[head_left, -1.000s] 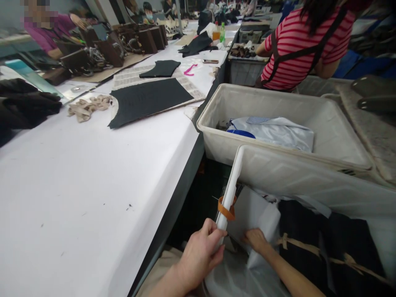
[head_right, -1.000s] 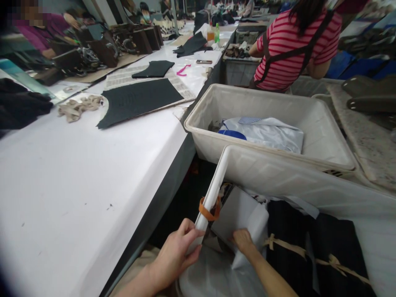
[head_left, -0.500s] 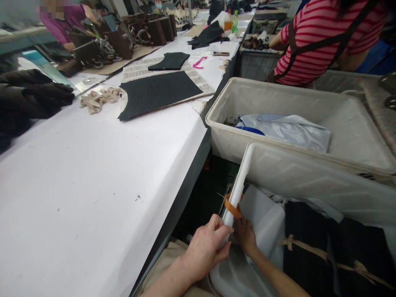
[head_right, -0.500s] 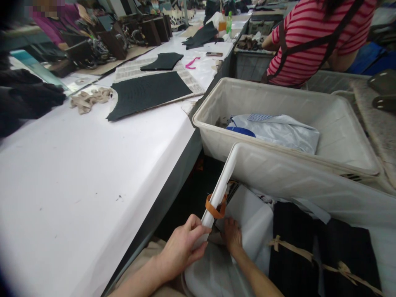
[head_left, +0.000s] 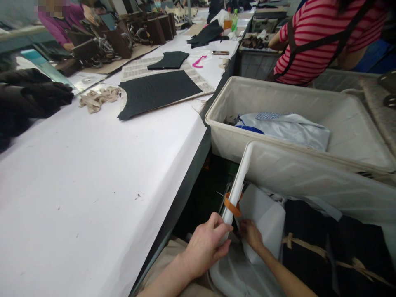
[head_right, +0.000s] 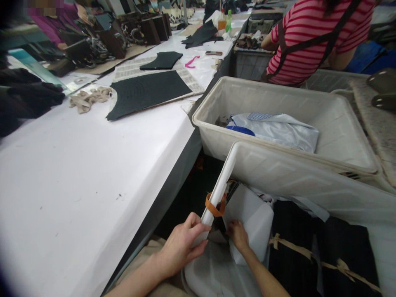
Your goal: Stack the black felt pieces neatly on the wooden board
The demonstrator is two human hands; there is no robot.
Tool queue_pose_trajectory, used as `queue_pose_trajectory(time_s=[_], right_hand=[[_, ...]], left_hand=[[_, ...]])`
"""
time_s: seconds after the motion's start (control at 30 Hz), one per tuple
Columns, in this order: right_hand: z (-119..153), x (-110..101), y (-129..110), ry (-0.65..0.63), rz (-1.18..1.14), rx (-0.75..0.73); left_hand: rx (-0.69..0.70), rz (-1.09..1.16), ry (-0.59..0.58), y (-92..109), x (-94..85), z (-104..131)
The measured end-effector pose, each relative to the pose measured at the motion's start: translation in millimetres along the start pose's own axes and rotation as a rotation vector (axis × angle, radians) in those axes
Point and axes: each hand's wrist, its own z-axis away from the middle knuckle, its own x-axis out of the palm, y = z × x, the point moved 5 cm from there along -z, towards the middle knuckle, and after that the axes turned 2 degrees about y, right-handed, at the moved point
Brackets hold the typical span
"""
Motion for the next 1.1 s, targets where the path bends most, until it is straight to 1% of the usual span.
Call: queue_pose_trajectory(time_s=[0.07, 0.13, 0.27, 0.33, 0.43, 0.5, 0.57, 0.63, 0.7, 0.87, 1.0, 1.1], right_hand=[[-1, -1, 3, -0.010, 0.000, 0.012], [-1, 1, 7, -0.015, 0.016, 0.055], [4, 6, 18, 0.001, 0.103, 0.238], [8, 5, 28, 0.024, 0.161, 0.326], [14, -2, 47, 0.049, 0.256, 0.419], [18, -7, 61, 0.049, 0.321, 0.456], [23, -11, 72, 0.039, 0.380, 0.456], [26, -13, 76, 0.037, 0.431, 0.410], [25, -13, 73, 0.048, 0.468, 0.314], [12, -12, 46, 0.095, 0.469, -0.039], [3, -6, 27, 0.057, 0.371, -0.314], [-3, -1, 15, 0.023, 0.289, -0.433]], left_hand=[[0.004, 0.002, -0.001, 0, 0.3, 0], [0.006, 0.002, 0.000, -1, 0.7, 0], [0.006, 0.007, 0.004, -2, 1.3, 0], [0.005, 0.005, 0.002, -2, 1.4, 0], [-0.002, 0.010, -0.005, -1, 1.2, 0], [-0.006, 0.017, -0.005, -1, 0.8, 0], [-0.003, 0.021, -0.004, 0, 0.5, 1], [-0.001, 0.025, -0.001, 0, 0.3, 1], [-0.004, 0.029, -0.001, 0, 0.4, 1], [-0.013, 0.023, -0.001, -1, 1.2, 0], [-0.015, 0.017, -0.008, -2, 1.4, 0], [-0.008, 0.020, -0.012, -1, 0.9, 1]])
